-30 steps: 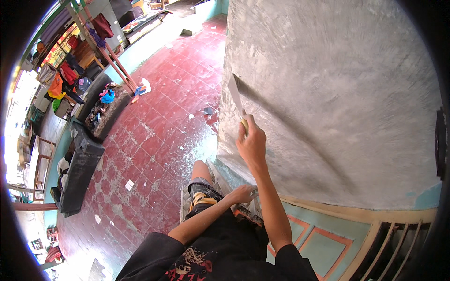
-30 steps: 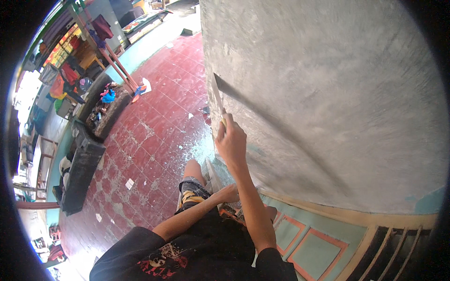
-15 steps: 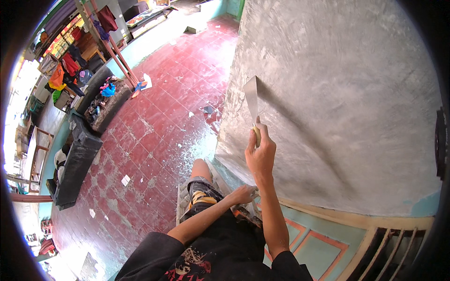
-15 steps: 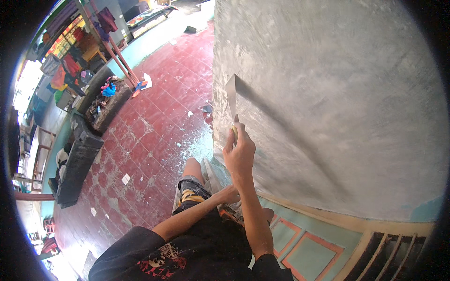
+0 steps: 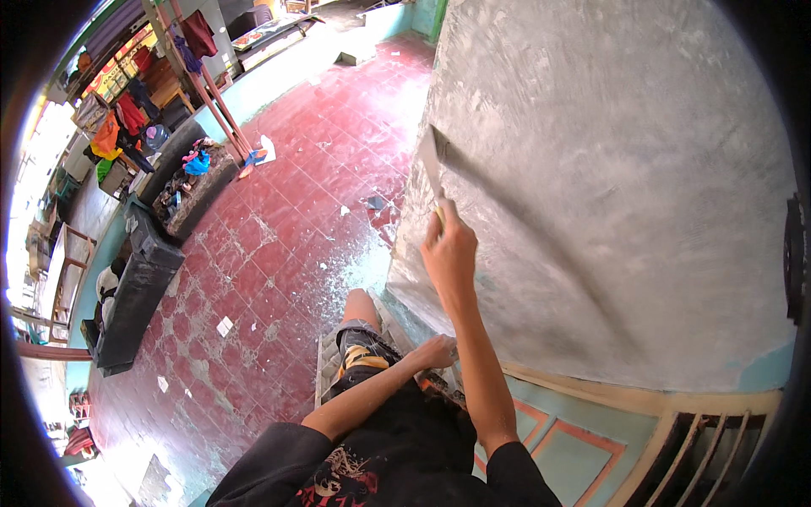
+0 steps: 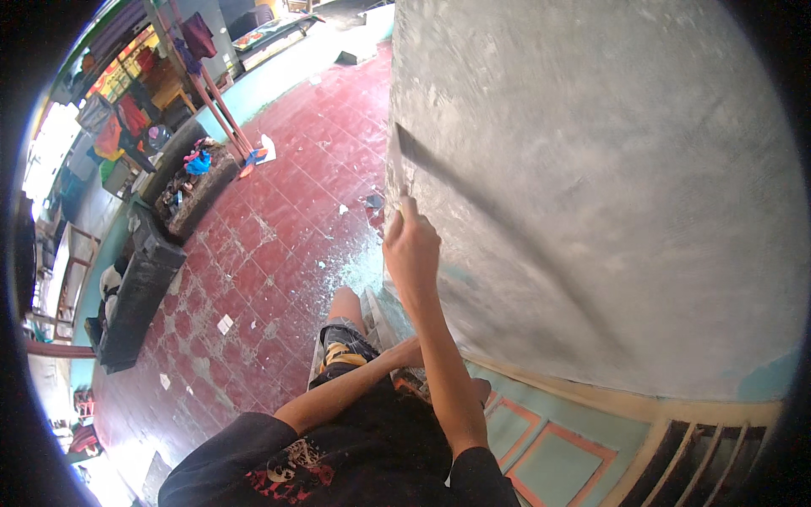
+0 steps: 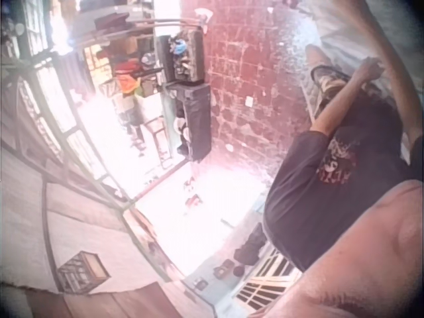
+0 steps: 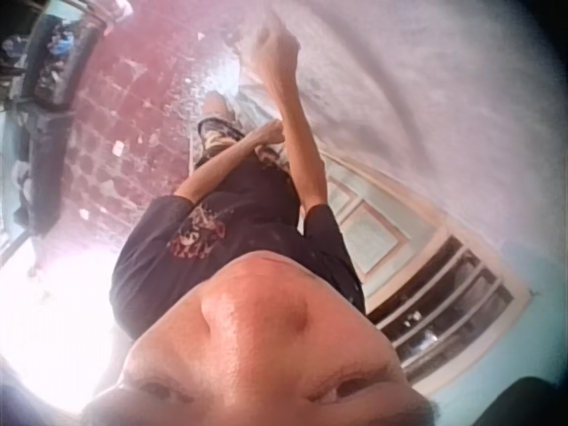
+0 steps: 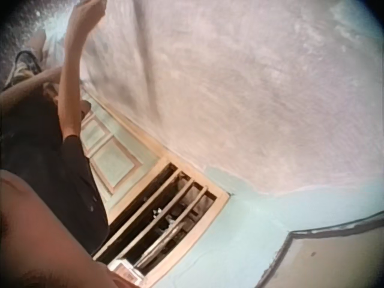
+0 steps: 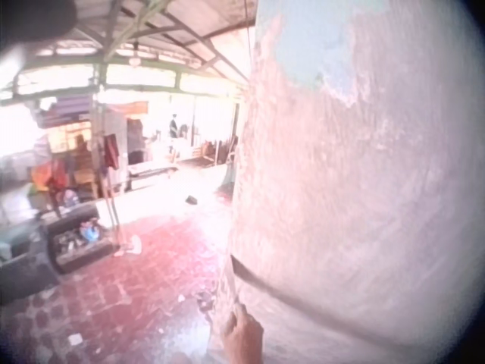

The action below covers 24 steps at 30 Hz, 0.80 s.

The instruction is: The person applies and smooths a white plaster-like compound onto a light blue wall using a metal trowel. The person works methodically across the surface, spreading the material in broad strokes to create an even layer.

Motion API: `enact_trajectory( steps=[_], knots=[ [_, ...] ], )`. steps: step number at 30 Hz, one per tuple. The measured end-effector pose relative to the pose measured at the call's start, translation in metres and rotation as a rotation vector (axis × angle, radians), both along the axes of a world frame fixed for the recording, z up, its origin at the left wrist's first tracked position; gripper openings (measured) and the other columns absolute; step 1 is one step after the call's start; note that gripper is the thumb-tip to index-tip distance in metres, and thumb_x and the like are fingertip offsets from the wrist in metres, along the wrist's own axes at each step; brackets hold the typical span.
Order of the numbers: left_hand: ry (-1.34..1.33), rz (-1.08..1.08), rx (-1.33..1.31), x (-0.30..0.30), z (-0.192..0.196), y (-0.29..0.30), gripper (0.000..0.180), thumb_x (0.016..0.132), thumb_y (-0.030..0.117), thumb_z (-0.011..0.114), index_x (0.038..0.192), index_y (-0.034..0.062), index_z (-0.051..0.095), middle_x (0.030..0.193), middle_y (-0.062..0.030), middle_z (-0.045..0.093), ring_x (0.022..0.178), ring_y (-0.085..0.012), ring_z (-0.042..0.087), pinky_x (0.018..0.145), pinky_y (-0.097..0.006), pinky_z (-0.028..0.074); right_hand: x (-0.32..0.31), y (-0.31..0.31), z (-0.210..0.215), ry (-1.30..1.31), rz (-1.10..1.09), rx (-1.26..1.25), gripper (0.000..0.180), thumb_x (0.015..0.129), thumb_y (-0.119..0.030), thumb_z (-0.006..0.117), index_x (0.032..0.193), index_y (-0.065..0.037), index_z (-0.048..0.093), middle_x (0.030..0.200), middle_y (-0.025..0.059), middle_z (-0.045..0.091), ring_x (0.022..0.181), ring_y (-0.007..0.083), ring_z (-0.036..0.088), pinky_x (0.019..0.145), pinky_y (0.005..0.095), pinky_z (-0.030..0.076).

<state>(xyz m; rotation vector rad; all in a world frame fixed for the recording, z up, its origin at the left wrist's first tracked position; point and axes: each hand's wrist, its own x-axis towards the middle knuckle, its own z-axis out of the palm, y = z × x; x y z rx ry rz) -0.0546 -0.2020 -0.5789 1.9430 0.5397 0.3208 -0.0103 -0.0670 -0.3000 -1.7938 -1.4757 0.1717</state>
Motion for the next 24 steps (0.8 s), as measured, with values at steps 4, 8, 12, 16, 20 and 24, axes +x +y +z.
enact_trajectory(
  steps=[4,8,12,16,20,24],
  knots=[
    [-0.019,-0.058,0.048,-0.001,-0.008,0.000,0.031,0.086,0.025,0.057,0.107,0.0026,0.064,0.096,-0.0284,0.065,0.092,-0.0448,0.063,0.081,-0.053,0.050,-0.008,0.011,-0.011,-0.087,0.008,-0.056,0.034,0.093,-0.010,0.054,0.126,-0.002,0.053,0.071,0.0220,0.063,0.066,0.0384,0.066,0.059,0.0464,0.053],
    [0.069,0.050,-0.016,-0.004,0.003,0.001,0.034,0.088,0.029,0.059,0.110,0.0031,0.063,0.097,-0.0281,0.065,0.093,-0.0452,0.063,0.082,-0.053,0.050,-0.001,-0.003,-0.005,-0.019,0.019,0.005,0.026,0.093,-0.005,0.054,0.119,0.001,0.056,0.070,0.0225,0.063,0.066,0.0394,0.065,0.057,0.0451,0.048],
    [0.074,0.025,0.024,0.003,-0.016,-0.005,0.037,0.089,0.032,0.059,0.112,0.0032,0.063,0.096,-0.0281,0.066,0.092,-0.0458,0.063,0.082,-0.054,0.050,-0.002,0.008,0.001,-0.087,0.010,0.039,0.026,0.093,-0.004,0.054,0.118,0.002,0.055,0.068,0.0212,0.063,0.063,0.0376,0.065,0.055,0.0453,0.047],
    [-0.004,0.009,0.064,0.005,-0.024,-0.003,0.036,0.088,0.032,0.061,0.111,0.0039,0.064,0.092,-0.0280,0.066,0.089,-0.0458,0.064,0.080,-0.053,0.051,-0.012,0.003,0.015,-0.027,0.021,0.001,0.024,0.092,-0.004,0.055,0.116,0.003,0.056,0.064,0.0220,0.061,0.063,0.0374,0.065,0.055,0.0438,0.047],
    [0.020,0.039,0.065,-0.002,-0.003,0.000,0.035,0.088,0.031,0.063,0.111,0.0043,0.064,0.089,-0.0271,0.067,0.087,-0.0455,0.065,0.078,-0.053,0.052,-0.014,0.003,0.057,-0.041,0.082,0.003,0.026,0.090,-0.004,0.055,0.114,0.006,0.057,0.065,0.0245,0.061,0.064,0.0393,0.065,0.058,0.0457,0.049],
    [0.107,0.009,0.053,-0.007,0.027,0.002,0.036,0.088,0.031,0.063,0.110,0.0037,0.064,0.089,-0.0262,0.067,0.086,-0.0446,0.065,0.078,-0.052,0.052,-0.014,0.016,0.088,-0.092,0.046,-0.135,0.029,0.085,-0.004,0.053,0.110,0.010,0.059,0.073,0.0296,0.063,0.071,0.0425,0.067,0.066,0.0460,0.053]
  ],
)
